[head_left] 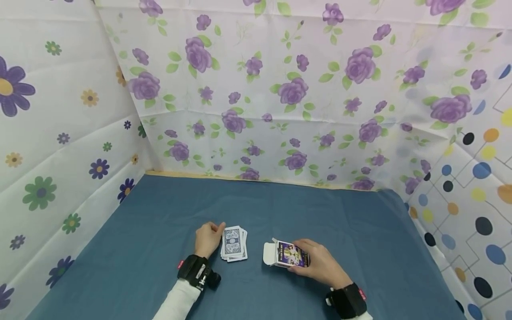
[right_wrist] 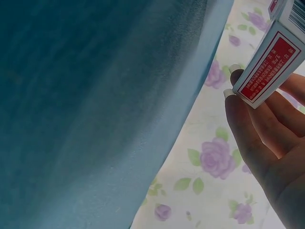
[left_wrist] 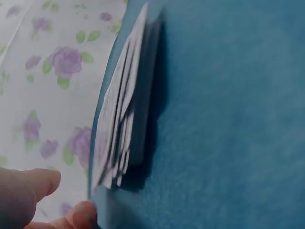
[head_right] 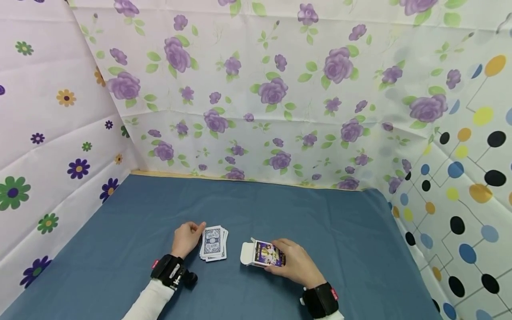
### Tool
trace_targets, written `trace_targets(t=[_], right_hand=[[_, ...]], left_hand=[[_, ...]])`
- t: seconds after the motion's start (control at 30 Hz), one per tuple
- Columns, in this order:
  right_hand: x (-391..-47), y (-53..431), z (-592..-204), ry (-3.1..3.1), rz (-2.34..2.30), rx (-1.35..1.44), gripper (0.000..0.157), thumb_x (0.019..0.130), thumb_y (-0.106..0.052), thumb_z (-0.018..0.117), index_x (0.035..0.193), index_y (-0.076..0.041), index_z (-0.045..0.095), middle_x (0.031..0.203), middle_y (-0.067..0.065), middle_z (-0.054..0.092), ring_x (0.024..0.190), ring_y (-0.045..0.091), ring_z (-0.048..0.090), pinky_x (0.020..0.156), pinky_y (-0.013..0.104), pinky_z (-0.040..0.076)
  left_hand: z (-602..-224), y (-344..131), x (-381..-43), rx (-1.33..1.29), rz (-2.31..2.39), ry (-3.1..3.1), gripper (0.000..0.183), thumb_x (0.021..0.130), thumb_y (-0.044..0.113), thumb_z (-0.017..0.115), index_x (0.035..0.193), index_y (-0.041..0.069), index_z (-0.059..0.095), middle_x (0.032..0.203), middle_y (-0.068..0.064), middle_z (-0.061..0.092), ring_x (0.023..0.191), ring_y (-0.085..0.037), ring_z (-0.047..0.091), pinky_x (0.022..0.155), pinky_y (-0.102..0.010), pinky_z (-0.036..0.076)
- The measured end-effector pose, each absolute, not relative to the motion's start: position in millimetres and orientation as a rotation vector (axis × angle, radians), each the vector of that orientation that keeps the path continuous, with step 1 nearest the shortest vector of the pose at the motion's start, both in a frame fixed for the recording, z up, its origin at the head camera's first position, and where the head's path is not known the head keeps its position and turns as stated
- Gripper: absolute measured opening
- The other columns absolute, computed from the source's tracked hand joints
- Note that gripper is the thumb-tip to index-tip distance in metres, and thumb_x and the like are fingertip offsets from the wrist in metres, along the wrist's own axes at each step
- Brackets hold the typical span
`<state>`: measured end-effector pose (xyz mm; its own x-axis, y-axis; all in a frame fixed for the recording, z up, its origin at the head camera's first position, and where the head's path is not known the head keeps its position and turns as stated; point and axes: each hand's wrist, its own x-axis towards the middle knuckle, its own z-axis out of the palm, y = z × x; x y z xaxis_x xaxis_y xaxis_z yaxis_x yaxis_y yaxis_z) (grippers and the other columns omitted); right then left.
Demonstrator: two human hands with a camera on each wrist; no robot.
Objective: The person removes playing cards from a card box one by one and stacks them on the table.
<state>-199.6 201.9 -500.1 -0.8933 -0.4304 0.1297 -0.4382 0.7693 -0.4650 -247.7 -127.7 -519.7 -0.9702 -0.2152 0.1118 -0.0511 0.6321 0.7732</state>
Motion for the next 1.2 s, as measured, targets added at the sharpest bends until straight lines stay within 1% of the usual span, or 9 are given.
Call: trace_targets(t=[0.07,0.17,0.3,0.4,0.5,0.63,0.77,1.03,1.2], right_hand=[[-199,201,-499,-2.945,0.780,0.722,0.068,0.077,-0.054,0.075,0.130,-0.014,0.060,0.125,0.004,0.062,0.111,0.022,0.062,0.087,0.042,0.050],[-200,201,-497,-2.946,0.782,0.725,0.068,0.077,-0.055,0.075,0.129,-0.014,0.060,0.125,0.005,0.063,0.111,0.022,0.062,0.088,0.042,0.050],[-202,201,-494,-2.945,0.763,0.743,0.069,0.076,-0.055,0.075,0.130,-0.013,0.060,0.125,0.005,0.063,0.111,0.022,0.062,0.089,0.043,0.051],[-203,200,-491,-2.942,0.745,0.754,0.069,0.076,-0.053,0.076,0.130,-0.012,0.060,0.125,0.006,0.063,0.110,0.022,0.063,0.088,0.042,0.051],[-203,199,-487,-2.931,0.729,0.756,0.068,0.076,-0.051,0.077,0.129,-0.013,0.061,0.124,0.005,0.063,0.108,0.020,0.063,0.086,0.039,0.052],[-201,197,-484,-2.914,0.716,0.771,0.068,0.077,-0.051,0.077,0.129,-0.012,0.061,0.124,0.004,0.063,0.107,0.019,0.063,0.085,0.037,0.052],[-197,195,-480,-2.907,0.722,0.786,0.068,0.077,-0.052,0.076,0.129,-0.011,0.061,0.124,0.005,0.063,0.107,0.020,0.063,0.083,0.037,0.052],[-194,192,-474,-2.902,0.723,0.798,0.068,0.077,-0.049,0.077,0.132,-0.012,0.059,0.127,0.005,0.062,0.108,0.019,0.063,0.081,0.034,0.052],[-191,190,-473,-2.888,0.747,0.821,0.068,0.077,-0.050,0.077,0.131,-0.011,0.060,0.127,0.007,0.062,0.108,0.021,0.063,0.081,0.036,0.052]], left_hand=[[-516,-122,-241,0.132,-1.226,-2.649,0.024,0.096,0.020,0.061,0.082,0.000,0.063,0.060,-0.007,0.055,0.050,-0.012,0.045,0.050,-0.027,0.035],[-503,-111,-232,-0.063,-1.253,-2.665,0.016,0.095,0.015,0.061,0.090,0.001,0.065,0.067,-0.006,0.059,0.055,-0.010,0.048,0.053,-0.026,0.038],[-482,-94,-221,-0.399,-1.349,-2.723,0.014,0.095,0.016,0.061,0.095,0.005,0.070,0.077,-0.002,0.063,0.064,-0.008,0.051,0.060,-0.024,0.042],[-472,-79,-214,-0.622,-1.462,-2.771,0.016,0.096,0.019,0.061,0.096,0.007,0.071,0.082,-0.007,0.067,0.064,-0.006,0.053,0.060,-0.023,0.043],[-471,-65,-210,-0.747,-1.584,-2.793,0.017,0.096,0.020,0.061,0.094,0.006,0.072,0.078,-0.015,0.068,0.056,-0.005,0.052,0.052,-0.023,0.042],[-476,-52,-205,-0.738,-1.670,-2.798,0.016,0.094,0.020,0.064,0.088,0.007,0.071,0.069,-0.011,0.067,0.048,-0.006,0.051,0.046,-0.023,0.041],[-480,-48,-201,-0.685,-1.673,-2.804,0.015,0.092,0.022,0.066,0.085,0.009,0.070,0.066,-0.002,0.065,0.048,-0.006,0.052,0.046,-0.023,0.042],[-478,-46,-197,-0.643,-1.710,-2.776,0.014,0.090,0.018,0.068,0.081,0.007,0.068,0.062,-0.002,0.061,0.047,-0.005,0.049,0.045,-0.022,0.040],[-477,-44,-194,-0.614,-1.721,-2.773,0.014,0.086,0.013,0.070,0.075,0.005,0.067,0.056,0.002,0.056,0.045,-0.003,0.045,0.043,-0.020,0.036]])
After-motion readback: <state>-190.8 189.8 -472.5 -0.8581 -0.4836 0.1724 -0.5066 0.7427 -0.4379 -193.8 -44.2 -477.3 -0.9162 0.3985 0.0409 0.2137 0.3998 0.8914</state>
